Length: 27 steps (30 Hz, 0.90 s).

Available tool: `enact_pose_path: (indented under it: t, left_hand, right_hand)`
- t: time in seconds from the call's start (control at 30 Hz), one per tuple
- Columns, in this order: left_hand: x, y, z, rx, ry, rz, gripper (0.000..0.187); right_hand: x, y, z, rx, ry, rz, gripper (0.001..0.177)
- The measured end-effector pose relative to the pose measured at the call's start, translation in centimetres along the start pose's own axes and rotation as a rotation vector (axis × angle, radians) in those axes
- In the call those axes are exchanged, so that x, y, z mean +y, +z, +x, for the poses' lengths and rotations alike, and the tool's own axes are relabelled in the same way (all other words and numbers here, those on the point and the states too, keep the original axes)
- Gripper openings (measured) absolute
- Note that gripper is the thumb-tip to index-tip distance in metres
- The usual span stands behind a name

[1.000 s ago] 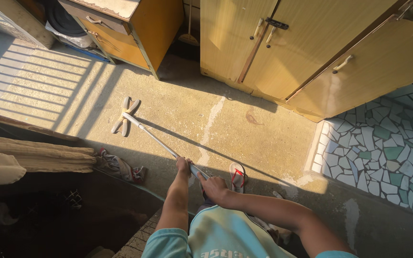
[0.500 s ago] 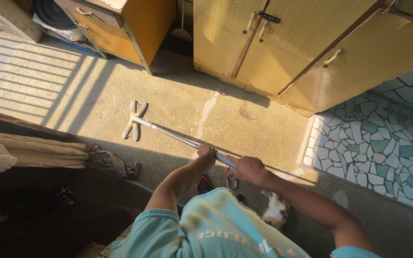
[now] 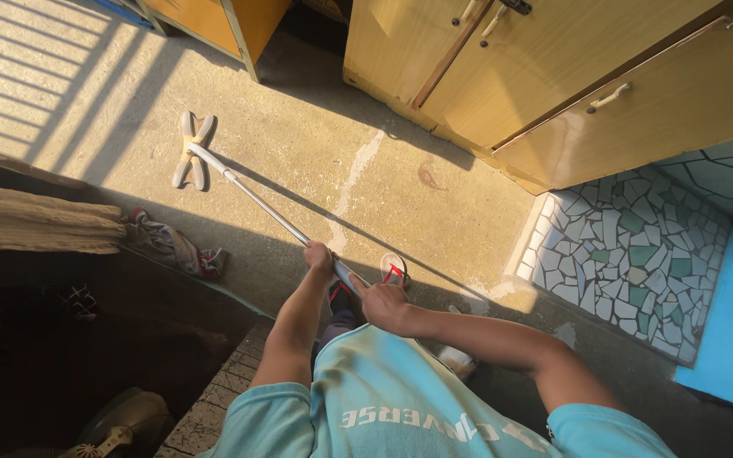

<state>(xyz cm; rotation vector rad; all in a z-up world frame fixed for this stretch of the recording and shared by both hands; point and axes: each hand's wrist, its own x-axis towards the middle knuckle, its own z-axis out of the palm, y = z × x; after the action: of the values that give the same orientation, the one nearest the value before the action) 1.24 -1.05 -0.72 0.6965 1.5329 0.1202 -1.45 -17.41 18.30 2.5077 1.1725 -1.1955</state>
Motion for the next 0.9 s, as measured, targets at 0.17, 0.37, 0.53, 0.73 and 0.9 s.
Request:
enact_pose_path:
  t: [0.17, 0.37, 0.53, 0.73, 0.9]
  left_hand:
    - [0.8, -2.0, 2.5, -0.086, 0.019, -0.047, 0.045]
    - [0.4, -1.3, 2.9, -0.215, -0.026, -0.195, 0.048]
    - [-1.2, 1.1, 2.2, -0.061, 0.15, 0.235, 0.068]
    - [-7.9, 4.0, -4.1, 0.097, 0.021, 0.46, 0.067]
    - [-11.0, 4.5, -7.1, -0.21, -0.039, 0.321, 0.062]
  right_hand:
    - [-1.5, 1.2, 2.0, 0.033, -0.022, 0.065, 0.084]
    - [-0.3, 0.0, 1.7, 0.09, -0.018, 0.115, 0.083]
    - [1.8, -1.6, -0.9, 0.075, 0.07, 0.14, 0.079]
    - [7.1, -0.8, -8.8, 0.1, 0.108, 0.17, 0.078]
    - [10.7, -2.4, -12.1, 0.019, 0.169, 0.265, 0.084]
